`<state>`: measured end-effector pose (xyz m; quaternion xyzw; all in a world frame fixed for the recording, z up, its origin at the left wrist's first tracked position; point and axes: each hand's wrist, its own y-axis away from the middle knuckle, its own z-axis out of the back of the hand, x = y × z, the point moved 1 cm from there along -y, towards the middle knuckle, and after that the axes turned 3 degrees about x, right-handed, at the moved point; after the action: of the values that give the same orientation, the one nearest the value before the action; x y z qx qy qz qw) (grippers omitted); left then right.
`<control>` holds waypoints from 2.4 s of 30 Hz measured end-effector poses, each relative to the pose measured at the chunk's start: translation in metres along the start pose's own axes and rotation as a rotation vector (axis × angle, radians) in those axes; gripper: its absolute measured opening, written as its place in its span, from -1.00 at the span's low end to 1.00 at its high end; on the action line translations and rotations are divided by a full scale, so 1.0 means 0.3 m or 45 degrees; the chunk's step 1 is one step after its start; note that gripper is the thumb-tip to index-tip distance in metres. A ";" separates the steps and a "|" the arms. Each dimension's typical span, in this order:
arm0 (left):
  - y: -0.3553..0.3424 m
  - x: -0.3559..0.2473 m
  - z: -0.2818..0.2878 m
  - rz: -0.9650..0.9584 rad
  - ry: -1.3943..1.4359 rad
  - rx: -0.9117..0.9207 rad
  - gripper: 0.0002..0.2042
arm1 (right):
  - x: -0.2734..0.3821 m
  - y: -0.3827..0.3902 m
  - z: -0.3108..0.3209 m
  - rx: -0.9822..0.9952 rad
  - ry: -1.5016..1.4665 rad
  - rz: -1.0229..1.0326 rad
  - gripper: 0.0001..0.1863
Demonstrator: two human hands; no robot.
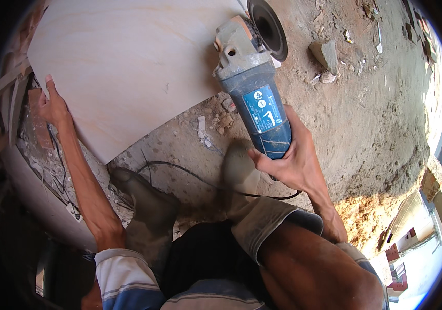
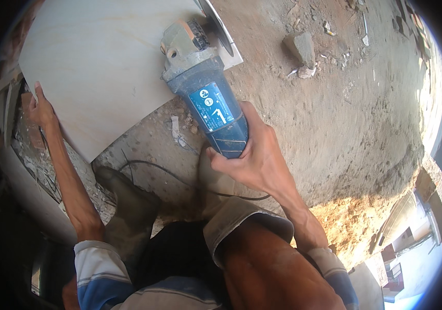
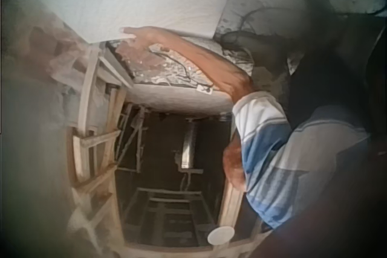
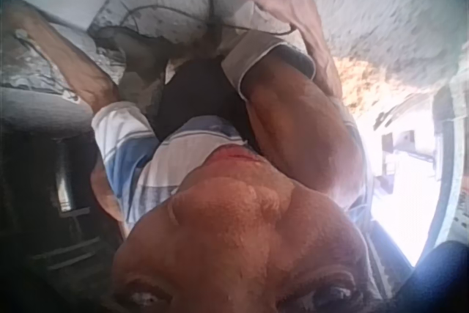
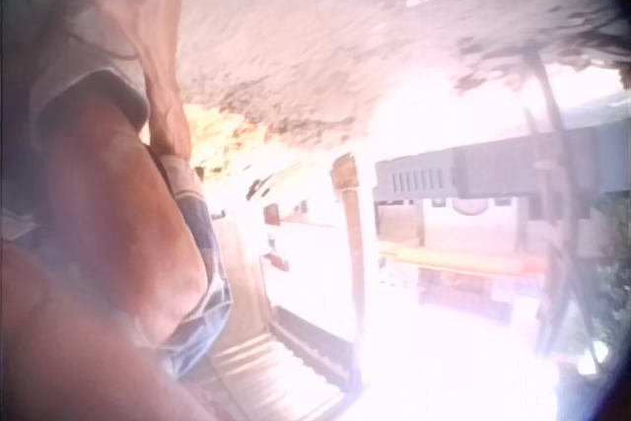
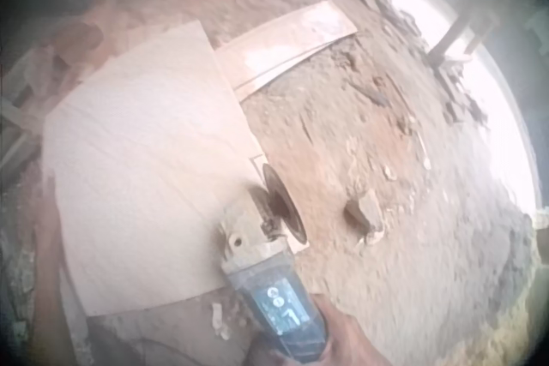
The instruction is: The person walks through a construction area, picks up a large floor tile, and uses a handheld angle grinder to cut a section out of the corner of the tile.
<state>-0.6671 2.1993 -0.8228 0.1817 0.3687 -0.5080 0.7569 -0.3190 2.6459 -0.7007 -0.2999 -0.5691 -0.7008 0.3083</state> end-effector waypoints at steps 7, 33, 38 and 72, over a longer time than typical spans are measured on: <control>0.002 0.007 -0.003 0.034 -0.046 -0.032 -0.06 | 0.038 -0.014 0.001 0.007 0.057 -0.044 -0.29; 0.018 -0.015 0.001 0.063 -0.004 0.001 -0.11 | 0.057 -0.061 -0.013 0.027 0.040 -0.055 -0.26; 0.022 -0.028 0.003 0.054 0.013 0.064 -0.13 | 0.054 -0.069 -0.012 0.028 0.047 -0.053 -0.26; 0.008 0.011 -0.007 0.068 0.016 -0.013 -0.15 | 0.056 -0.056 -0.017 -0.004 0.051 -0.027 -0.28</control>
<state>-0.6651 2.1995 -0.8269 0.1907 0.3711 -0.4847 0.7687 -0.3428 2.6422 -0.6990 -0.2805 -0.5648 -0.7107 0.3118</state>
